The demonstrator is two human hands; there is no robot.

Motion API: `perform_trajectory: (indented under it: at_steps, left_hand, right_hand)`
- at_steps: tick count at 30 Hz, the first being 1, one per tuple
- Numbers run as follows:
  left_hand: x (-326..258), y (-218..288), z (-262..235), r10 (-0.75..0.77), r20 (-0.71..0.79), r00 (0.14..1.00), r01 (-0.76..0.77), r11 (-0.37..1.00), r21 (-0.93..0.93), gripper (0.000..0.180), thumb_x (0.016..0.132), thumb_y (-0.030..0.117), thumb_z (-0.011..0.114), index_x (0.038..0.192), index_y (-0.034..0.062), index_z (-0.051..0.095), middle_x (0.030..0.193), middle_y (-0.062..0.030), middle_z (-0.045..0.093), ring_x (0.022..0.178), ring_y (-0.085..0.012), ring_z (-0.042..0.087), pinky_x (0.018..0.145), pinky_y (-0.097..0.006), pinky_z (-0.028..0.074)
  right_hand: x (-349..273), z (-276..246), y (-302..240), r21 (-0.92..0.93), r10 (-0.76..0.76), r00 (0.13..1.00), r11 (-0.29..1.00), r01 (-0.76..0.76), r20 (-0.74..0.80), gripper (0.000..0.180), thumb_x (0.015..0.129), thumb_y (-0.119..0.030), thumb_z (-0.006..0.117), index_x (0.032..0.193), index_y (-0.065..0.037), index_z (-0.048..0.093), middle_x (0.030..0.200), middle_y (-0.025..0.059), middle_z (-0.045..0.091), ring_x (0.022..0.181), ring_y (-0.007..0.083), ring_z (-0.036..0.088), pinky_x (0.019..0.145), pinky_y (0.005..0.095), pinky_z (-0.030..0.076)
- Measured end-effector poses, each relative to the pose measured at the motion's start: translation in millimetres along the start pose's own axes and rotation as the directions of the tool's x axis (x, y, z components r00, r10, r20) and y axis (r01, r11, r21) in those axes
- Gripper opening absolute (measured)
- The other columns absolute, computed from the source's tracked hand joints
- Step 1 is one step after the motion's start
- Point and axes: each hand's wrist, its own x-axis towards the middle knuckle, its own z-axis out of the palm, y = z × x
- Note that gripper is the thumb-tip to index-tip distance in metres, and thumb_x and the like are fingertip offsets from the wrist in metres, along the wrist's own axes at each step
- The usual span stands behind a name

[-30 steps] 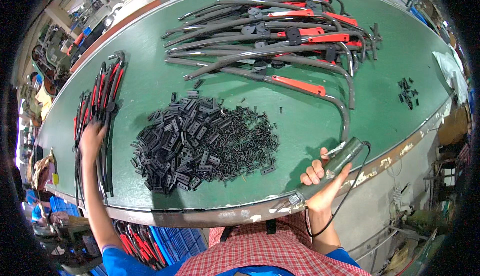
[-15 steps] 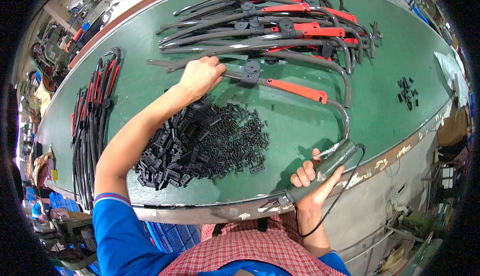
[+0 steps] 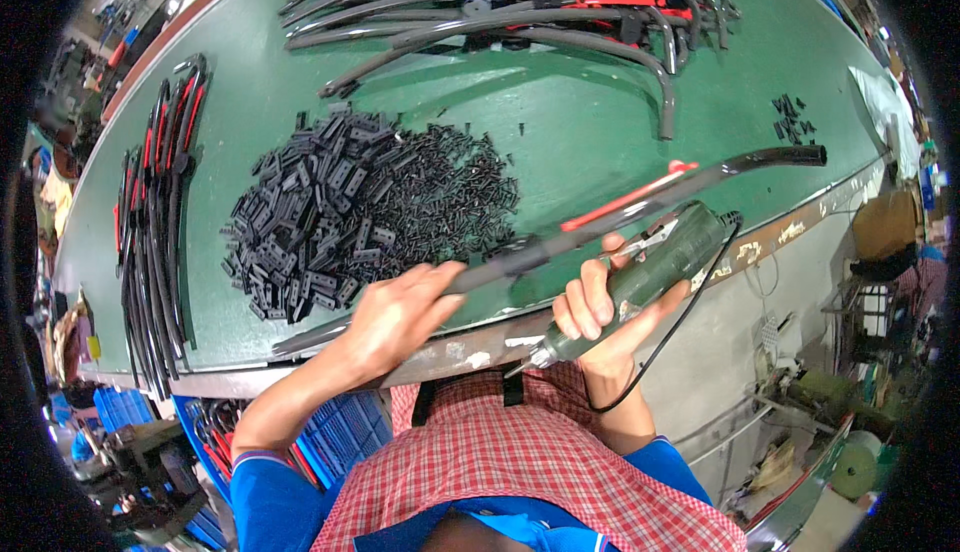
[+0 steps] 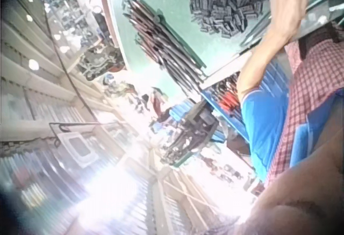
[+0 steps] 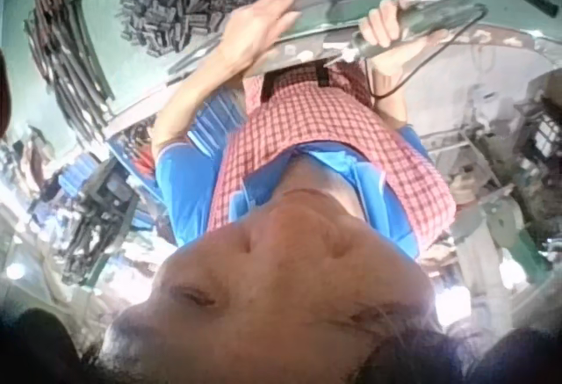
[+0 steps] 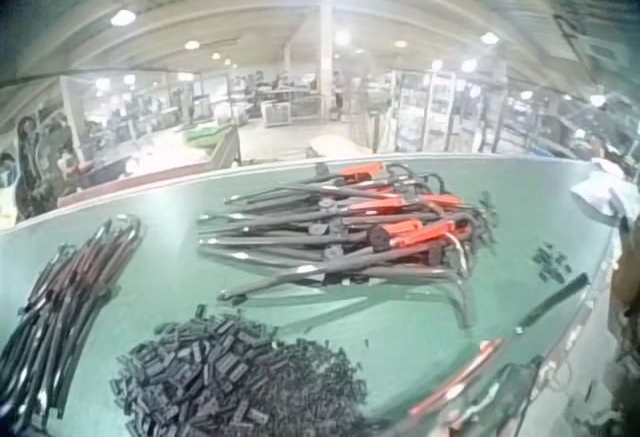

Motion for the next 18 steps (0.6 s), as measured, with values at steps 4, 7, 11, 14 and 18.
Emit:
perform_trajectory:
  at_steps: [4, 7, 11, 14, 18]
  left_hand:
    - [30, 0, 26, -0.037, 0.134, 0.99, 0.053, 0.991, -0.121, 0.029, 0.091, 0.022, 0.057, 0.114, 0.0031, 0.057, 0.085, -0.0186, 0.06, 0.076, -0.0387, 0.061, 0.065, -0.045, 0.05]
    - [32, -8, 34, 0.003, 0.054, 0.999, 0.005, 0.991, -0.137, 0.031, 0.09, 0.02, 0.058, 0.115, 0.0005, 0.058, 0.086, -0.0182, 0.062, 0.078, -0.0379, 0.061, 0.066, -0.044, 0.05]
    - [26, -21, 7, 0.135, -0.083, 0.987, -0.14, 0.989, -0.05, 0.027, 0.084, 0.013, 0.063, 0.109, 0.0013, 0.063, 0.091, -0.0138, 0.063, 0.081, -0.0313, 0.062, 0.072, -0.039, 0.052]
    - [34, -33, -24, 0.15, -0.227, 0.962, -0.093, 0.965, 0.244, 0.026, 0.078, 0.01, 0.067, 0.104, 0.0041, 0.066, 0.092, -0.0098, 0.062, 0.087, -0.0288, 0.058, 0.076, -0.038, 0.05]
    - [39, -56, -3, 0.088, -0.151, 0.985, -0.024, 0.925, 0.378, 0.013, 0.077, 0.012, 0.068, 0.087, 0.0052, 0.064, 0.09, -0.0068, 0.059, 0.088, -0.0261, 0.054, 0.073, -0.038, 0.048]
  right_hand:
    - [7, 13, 25, -0.064, 0.073, 0.991, 0.995, -0.08, -0.11, 0.099, 0.077, -0.08, 0.044, 0.145, -0.009, 0.032, 0.059, 0.0005, 0.039, 0.046, 0.0126, 0.039, 0.049, 0.0297, 0.037]
    - [16, 10, 38, -0.142, 0.094, 0.952, 0.98, -0.14, -0.291, 0.102, 0.075, -0.083, 0.04, 0.146, -0.01, 0.031, 0.058, -0.0002, 0.039, 0.047, 0.0126, 0.04, 0.048, 0.0297, 0.037]
    - [13, 8, 41, -0.259, 0.066, 0.957, 0.955, -0.142, -0.281, 0.102, 0.075, -0.084, 0.038, 0.146, -0.011, 0.029, 0.06, 0.0005, 0.042, 0.049, 0.013, 0.043, 0.049, 0.0303, 0.039]
    - [15, 10, 41, -0.253, 0.067, 0.945, 0.955, -0.154, -0.321, 0.103, 0.075, -0.085, 0.039, 0.146, -0.011, 0.027, 0.061, 0.0009, 0.043, 0.05, 0.0132, 0.044, 0.05, 0.0306, 0.04]
    - [13, 12, 44, -0.266, 0.059, 0.95, 0.953, -0.145, -0.305, 0.099, 0.079, -0.08, 0.041, 0.146, -0.008, 0.029, 0.061, 0.0007, 0.041, 0.047, 0.0124, 0.041, 0.047, 0.0299, 0.039]
